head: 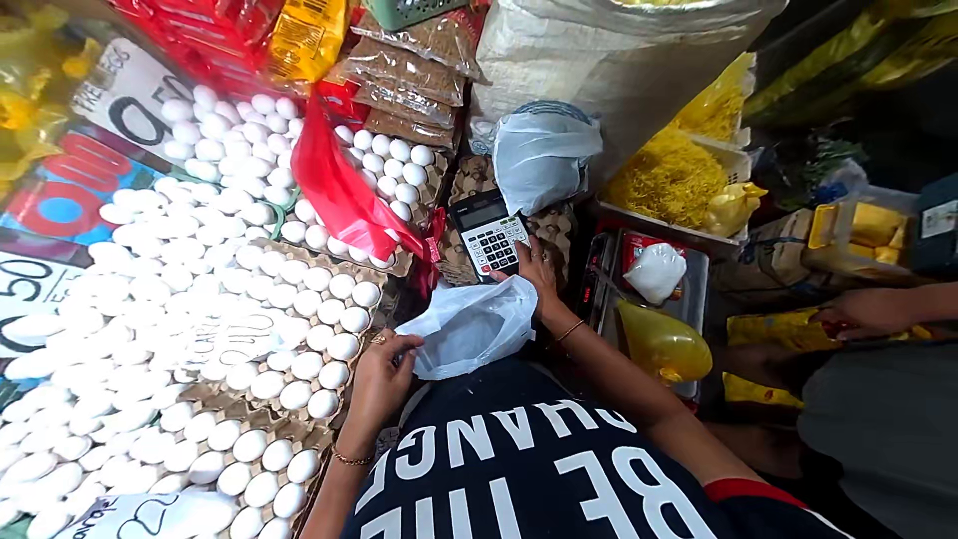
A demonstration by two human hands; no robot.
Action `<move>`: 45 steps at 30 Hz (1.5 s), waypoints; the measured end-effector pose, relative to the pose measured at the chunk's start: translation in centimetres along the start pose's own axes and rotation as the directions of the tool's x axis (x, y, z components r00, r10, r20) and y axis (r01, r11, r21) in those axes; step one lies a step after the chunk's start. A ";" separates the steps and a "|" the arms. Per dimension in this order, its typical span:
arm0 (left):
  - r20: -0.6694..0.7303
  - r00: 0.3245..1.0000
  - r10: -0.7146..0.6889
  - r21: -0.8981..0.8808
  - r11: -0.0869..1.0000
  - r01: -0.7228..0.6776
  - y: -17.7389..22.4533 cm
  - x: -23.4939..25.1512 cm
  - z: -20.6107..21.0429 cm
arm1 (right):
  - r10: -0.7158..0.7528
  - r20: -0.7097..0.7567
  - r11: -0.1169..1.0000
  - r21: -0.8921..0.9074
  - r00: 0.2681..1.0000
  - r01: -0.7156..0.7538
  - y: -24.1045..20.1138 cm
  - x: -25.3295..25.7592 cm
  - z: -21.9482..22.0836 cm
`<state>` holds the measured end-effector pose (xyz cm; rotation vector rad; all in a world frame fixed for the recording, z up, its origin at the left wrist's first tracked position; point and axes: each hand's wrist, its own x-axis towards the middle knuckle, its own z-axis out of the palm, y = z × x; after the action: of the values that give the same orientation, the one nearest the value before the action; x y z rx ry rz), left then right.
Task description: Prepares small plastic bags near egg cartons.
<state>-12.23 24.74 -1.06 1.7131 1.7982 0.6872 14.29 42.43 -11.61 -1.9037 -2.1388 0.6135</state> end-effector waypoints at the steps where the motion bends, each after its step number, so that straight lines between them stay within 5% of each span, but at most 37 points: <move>1: 0.029 0.999 -0.018 0.014 1.000 0.018 0.4 0.1 0.2 | -0.052 -0.026 0.999 0.008 0.998 0.053 -0.2 -0.1 0.0; 6: 0.090 0.995 -0.049 0.039 0.998 0.045 1.1 0.0 0.4 | -0.326 -0.046 0.945 0.022 0.944 0.327 -3.2 -0.1 -1.2; 16: -0.118 0.993 0.029 -0.078 0.996 -0.039 0.2 0.4 0.1 | -0.311 0.013 0.950 0.026 0.950 0.311 -3.5 0.0 -1.7; 22: -0.167 0.969 0.182 -0.331 0.915 -0.230 0.5 1.5 0.6 | -0.137 -0.168 0.971 0.170 0.976 0.165 1.4 -1.8 -0.8; 32: -0.003 0.972 0.237 -0.414 0.884 -0.217 1.9 2.7 2.3 | 0.196 -0.169 0.937 0.323 0.966 -0.134 8.3 -7.9 -2.2; 35: 0.018 0.967 0.255 -0.427 0.876 -0.223 2.4 3.1 2.6 | 0.134 -0.166 0.928 0.367 0.977 -0.065 6.5 -5.5 -4.0; 39: 0.009 0.972 0.236 -0.425 0.881 -0.210 2.6 2.9 2.8 | -0.037 -0.333 0.943 0.301 0.942 0.143 4.4 2.5 -7.7; 45: -0.062 0.989 0.137 -0.395 0.906 -0.150 1.6 1.2 2.7 | 0.116 -0.223 0.921 0.389 0.968 -0.020 2.3 13.3 -12.3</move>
<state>-9.18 26.02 -1.91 1.5671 1.4344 1.0699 19.73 57.69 -3.18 -1.7381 -1.6623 0.7119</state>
